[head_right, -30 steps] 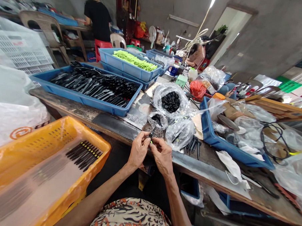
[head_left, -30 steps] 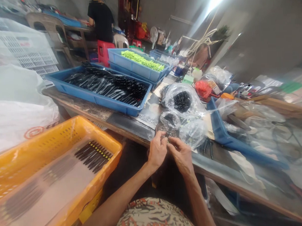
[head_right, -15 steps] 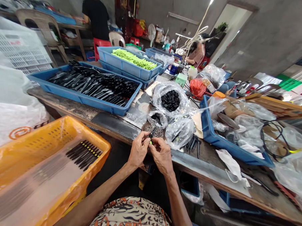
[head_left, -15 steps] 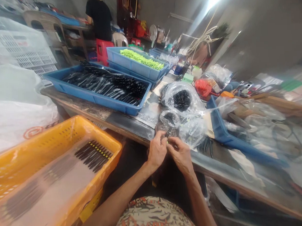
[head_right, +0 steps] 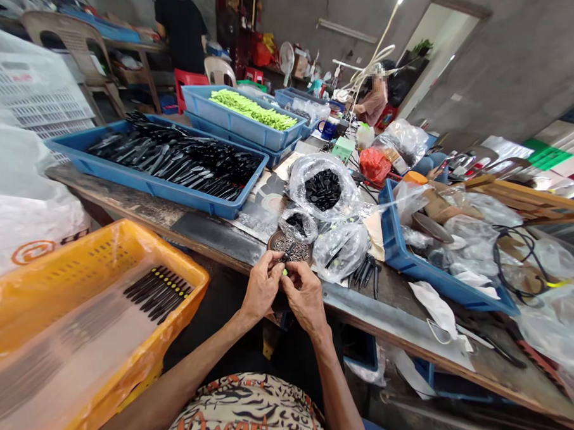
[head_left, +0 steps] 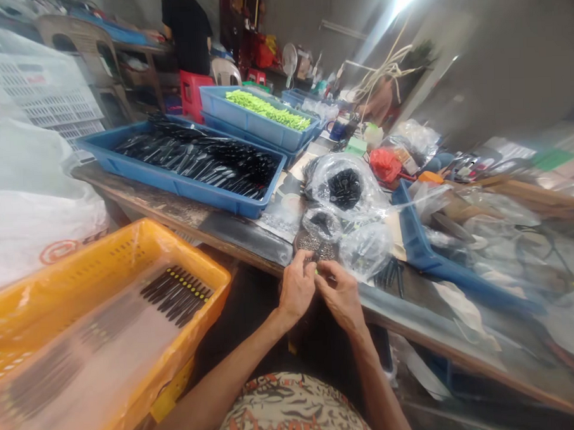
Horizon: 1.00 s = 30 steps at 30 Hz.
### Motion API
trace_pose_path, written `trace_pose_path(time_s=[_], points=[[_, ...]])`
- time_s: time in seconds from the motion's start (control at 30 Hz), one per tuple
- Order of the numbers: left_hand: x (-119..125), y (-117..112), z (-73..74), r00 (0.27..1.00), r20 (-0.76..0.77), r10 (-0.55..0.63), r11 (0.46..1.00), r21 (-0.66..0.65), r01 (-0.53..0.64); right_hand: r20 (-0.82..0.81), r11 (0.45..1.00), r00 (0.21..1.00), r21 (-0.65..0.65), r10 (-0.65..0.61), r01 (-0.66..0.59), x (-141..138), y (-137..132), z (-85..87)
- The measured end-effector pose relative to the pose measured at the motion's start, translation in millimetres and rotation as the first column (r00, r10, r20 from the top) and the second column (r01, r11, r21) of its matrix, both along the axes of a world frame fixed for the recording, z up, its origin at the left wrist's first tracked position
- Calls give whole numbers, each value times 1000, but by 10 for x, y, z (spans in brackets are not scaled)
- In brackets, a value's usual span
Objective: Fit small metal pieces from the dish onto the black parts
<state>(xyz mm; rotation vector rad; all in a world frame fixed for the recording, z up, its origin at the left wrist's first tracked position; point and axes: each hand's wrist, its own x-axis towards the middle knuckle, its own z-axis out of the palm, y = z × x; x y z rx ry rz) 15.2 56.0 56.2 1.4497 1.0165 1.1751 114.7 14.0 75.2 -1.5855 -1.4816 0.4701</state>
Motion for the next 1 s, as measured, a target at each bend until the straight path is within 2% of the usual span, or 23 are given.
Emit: trace_pose_path(time_s=[1.0], points=[[-7, -13, -2, 1000, -11, -5, 999, -36, 4, 43, 1000, 999, -5, -16, 16, -16, -19, 26]])
